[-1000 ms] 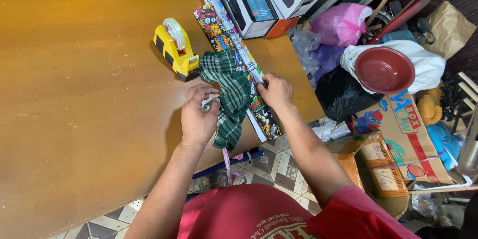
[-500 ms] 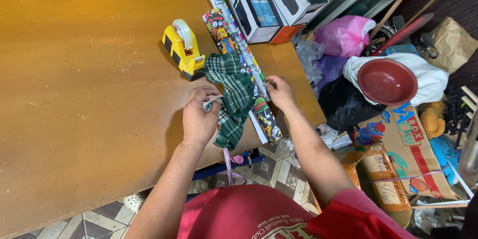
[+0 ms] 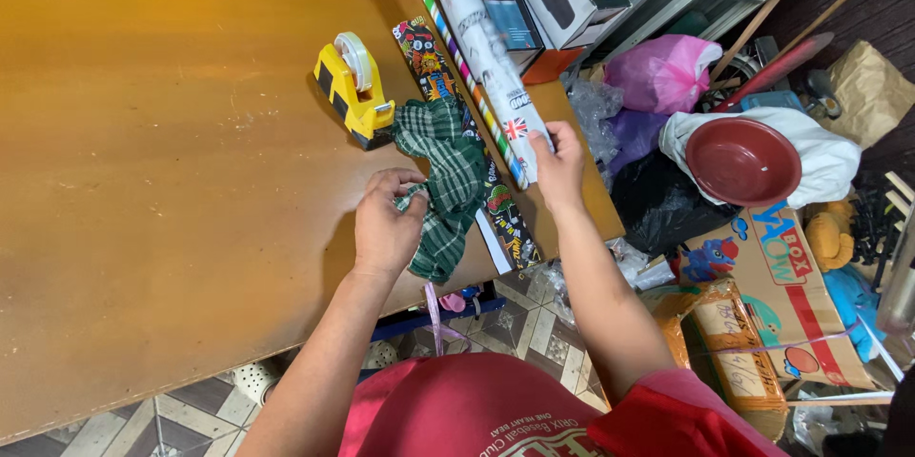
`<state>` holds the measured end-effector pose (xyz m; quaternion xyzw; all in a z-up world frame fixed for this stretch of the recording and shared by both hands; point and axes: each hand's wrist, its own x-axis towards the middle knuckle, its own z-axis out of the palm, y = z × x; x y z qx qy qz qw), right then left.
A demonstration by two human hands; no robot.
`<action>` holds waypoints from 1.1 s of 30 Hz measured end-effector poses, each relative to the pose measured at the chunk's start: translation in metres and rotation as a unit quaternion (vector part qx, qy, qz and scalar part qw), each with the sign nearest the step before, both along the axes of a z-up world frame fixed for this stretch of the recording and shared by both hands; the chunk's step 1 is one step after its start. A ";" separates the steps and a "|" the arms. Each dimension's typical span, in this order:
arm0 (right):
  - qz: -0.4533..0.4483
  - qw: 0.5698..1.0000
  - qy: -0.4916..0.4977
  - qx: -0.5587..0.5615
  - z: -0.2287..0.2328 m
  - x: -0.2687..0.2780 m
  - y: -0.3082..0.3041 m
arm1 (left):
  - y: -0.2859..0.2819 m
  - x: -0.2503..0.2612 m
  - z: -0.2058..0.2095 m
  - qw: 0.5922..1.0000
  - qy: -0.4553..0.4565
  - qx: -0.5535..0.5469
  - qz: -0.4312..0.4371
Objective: The person finishes taping a wrapped gift and places it on a stack. They then wipe the table with a cloth, unroll wrapping paper, wipe the paper and a beverage cup box, and begin wrapping the box with the paper.
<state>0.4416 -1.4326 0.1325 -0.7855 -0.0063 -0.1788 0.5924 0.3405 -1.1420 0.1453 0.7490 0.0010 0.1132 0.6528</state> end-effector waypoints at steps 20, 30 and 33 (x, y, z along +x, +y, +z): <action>0.305 0.877 0.261 0.266 -0.008 -0.076 0.262 | 0.182 0.024 0.004 0.888 0.147 -0.430 -0.070; 0.228 0.744 0.489 0.395 -0.043 -0.060 0.368 | 0.339 0.009 -0.027 0.948 0.228 -0.207 0.087; 0.192 0.759 0.446 0.433 -0.041 -0.063 0.395 | 0.360 0.005 -0.030 0.946 0.209 -0.237 0.073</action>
